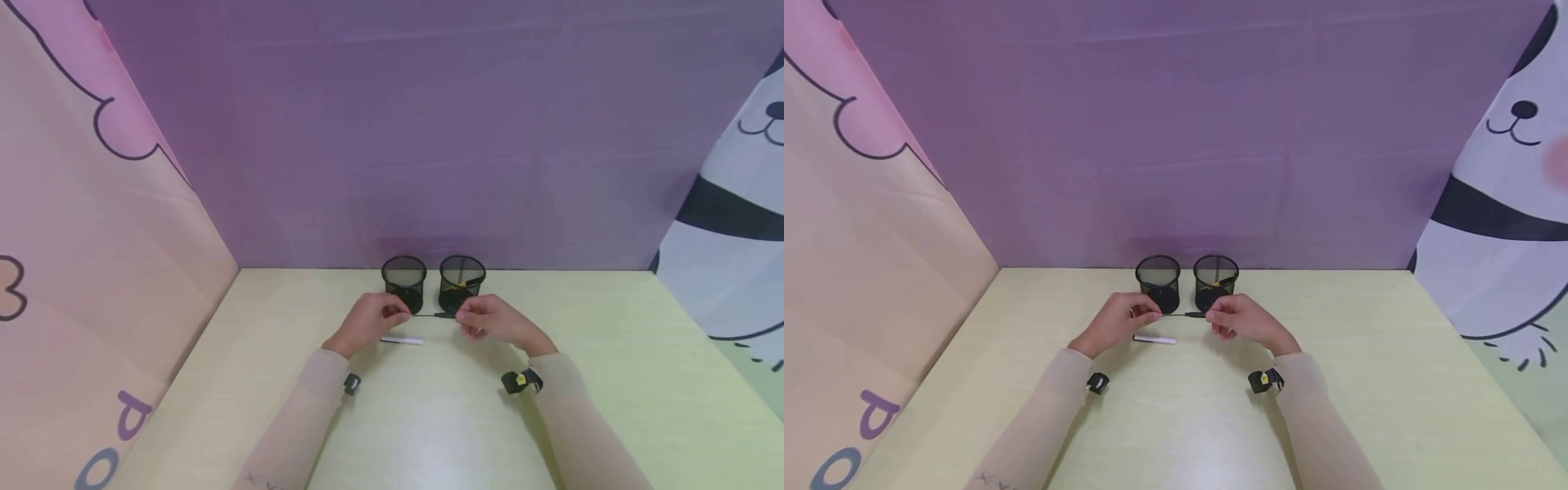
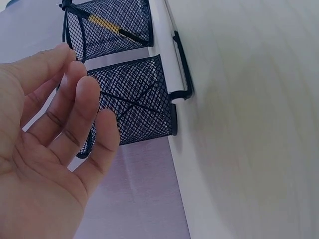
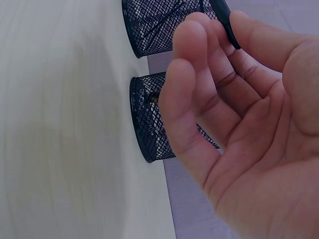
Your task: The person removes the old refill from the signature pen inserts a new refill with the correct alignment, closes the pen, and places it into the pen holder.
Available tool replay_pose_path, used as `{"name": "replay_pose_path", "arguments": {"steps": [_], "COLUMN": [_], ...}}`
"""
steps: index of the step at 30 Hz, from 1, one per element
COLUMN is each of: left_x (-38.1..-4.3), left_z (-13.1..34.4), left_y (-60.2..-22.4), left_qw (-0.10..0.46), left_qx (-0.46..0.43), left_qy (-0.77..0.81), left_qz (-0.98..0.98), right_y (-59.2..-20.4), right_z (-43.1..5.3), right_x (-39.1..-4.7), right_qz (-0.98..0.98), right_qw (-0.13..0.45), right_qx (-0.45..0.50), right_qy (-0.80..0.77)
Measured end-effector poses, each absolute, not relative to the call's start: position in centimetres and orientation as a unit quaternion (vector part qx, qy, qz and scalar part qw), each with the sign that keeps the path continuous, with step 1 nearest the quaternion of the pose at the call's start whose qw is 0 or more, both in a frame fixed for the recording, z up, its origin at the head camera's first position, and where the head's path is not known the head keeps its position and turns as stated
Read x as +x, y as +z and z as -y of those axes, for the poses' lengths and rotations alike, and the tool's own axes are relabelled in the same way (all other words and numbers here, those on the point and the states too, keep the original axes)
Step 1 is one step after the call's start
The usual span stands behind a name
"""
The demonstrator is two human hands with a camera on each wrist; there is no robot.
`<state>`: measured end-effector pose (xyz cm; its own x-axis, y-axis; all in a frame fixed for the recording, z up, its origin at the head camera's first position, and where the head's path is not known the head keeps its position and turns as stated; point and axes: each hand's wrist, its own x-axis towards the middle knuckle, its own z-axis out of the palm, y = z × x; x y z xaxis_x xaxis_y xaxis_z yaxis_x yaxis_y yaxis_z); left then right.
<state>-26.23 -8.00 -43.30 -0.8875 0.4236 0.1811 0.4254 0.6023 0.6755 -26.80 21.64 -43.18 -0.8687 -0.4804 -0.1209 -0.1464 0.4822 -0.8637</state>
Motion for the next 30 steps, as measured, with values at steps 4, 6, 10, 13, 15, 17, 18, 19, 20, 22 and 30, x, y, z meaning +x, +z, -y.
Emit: {"name": "replay_pose_path", "arguments": {"steps": [4,6,10,13,15,17,18,19,20,22,30], "left_x": [-26.2,-26.2,-26.2,-26.3,-26.4,-26.4,-26.4,-26.4,-26.4,-26.4,-26.5], "left_z": [8.1,8.1,8.3,8.4,8.6,8.7,8.7,8.8,8.8,8.9,9.1], "left_y": [-43.3,-43.2,-43.3,-43.3,-43.3,-43.3,-43.2,-43.2,-43.2,-43.2,-43.2], "left_qw": [0.0,-0.001,0.001,0.006,0.01,0.015,0.017,0.019,0.019,0.019,0.014], "left_qx": [-0.232,-0.23,-0.23,-0.234,-0.238,-0.24,-0.241,-0.241,-0.24,-0.238,-0.228], "left_qy": [-0.379,-0.381,-0.382,-0.382,-0.382,-0.382,-0.383,-0.382,-0.382,-0.382,-0.383], "left_qz": [0.896,0.896,0.895,0.894,0.893,0.892,0.892,0.892,0.892,0.893,0.895], "right_y": [-43.2,-43.2,-43.1,-43.0,-43.0,-43.0,-43.0,-43.0,-43.1,-43.1,-43.1], "right_z": [-21.7,-21.7,-21.8,-21.8,-21.7,-21.8,-21.8,-21.8,-21.8,-21.9,-22.0], "right_x": [-26.8,-26.8,-26.9,-26.8,-26.8,-26.8,-26.8,-26.8,-26.8,-26.9,-26.8], "right_qz": [-0.842,-0.842,-0.841,-0.841,-0.841,-0.841,-0.841,-0.842,-0.842,-0.842,-0.842], "right_qw": [0.178,0.179,0.179,0.178,0.178,0.177,0.177,0.176,0.176,0.175,0.174], "right_qx": [-0.184,-0.185,-0.189,-0.189,-0.188,-0.188,-0.188,-0.187,-0.186,-0.185,-0.18], "right_qy": [-0.474,-0.475,-0.475,-0.475,-0.475,-0.476,-0.475,-0.474,-0.475,-0.475,-0.477]}}
